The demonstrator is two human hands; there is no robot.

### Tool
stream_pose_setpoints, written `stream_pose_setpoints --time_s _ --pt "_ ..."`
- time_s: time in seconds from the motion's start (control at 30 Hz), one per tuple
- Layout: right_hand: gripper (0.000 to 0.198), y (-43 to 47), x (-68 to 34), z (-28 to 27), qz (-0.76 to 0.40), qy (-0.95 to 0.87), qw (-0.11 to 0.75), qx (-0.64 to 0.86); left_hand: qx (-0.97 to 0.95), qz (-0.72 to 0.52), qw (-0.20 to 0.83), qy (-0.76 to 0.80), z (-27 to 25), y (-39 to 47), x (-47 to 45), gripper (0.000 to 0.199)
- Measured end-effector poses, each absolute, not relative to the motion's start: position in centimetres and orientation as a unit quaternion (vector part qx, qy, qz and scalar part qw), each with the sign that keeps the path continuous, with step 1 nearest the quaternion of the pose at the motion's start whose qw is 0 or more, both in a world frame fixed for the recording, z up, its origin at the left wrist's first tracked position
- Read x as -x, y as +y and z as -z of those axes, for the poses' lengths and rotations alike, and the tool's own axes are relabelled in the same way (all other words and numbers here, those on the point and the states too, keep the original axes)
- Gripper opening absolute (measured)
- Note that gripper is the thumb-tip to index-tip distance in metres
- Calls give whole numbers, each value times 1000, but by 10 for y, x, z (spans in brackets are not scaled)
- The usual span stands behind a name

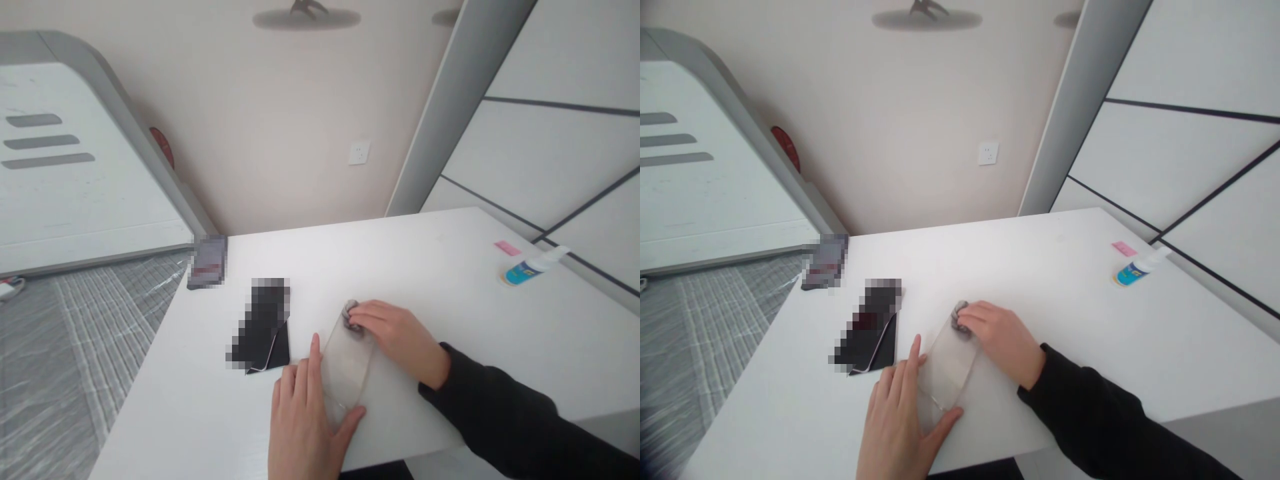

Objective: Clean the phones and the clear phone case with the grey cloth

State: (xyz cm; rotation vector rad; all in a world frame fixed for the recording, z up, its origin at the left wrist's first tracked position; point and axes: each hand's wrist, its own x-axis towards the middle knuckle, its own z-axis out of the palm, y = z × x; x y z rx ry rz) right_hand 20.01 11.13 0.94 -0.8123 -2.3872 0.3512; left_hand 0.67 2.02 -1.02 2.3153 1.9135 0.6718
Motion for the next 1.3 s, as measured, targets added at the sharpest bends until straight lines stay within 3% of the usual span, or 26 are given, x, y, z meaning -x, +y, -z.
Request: stream_pose_setpoints --time_s 0.13,0.5,0.63,0.77,0.9,1.0,1.13,1.23,1.3 --pt "19 108 -204 -13 -165 -926 239 243 -762 -206 31 613 12 20 -5 115" --pt "38 114 -205 -16 -110 -912 291 267 -768 -211 6 604 14 23 -2 114" --pt "25 119 -200 -18 -133 -935 254 209 -777 -212 7 593 14 22 -1 113" --pt "26 122 -198 -21 -98 -918 255 288 -771 -202 5 604 17 23 0 116" --pt "23 115 -193 -19 -153 -931 233 235 -785 -202 -15 586 21 24 2 120" --pt "27 113 -191 -17 -122 -912 273 279 -782 -193 -26 592 23 24 3 118" --pt "32 115 -192 -17 -148 -928 257 224 -788 -193 -32 584 22 23 2 119" --pt "37 115 -193 -18 -86 -914 280 281 -780 -189 -21 597 20 22 2 113" --pt "35 114 -193 -19 -105 -922 268 259 -782 -190 -14 594 19 22 2 110"
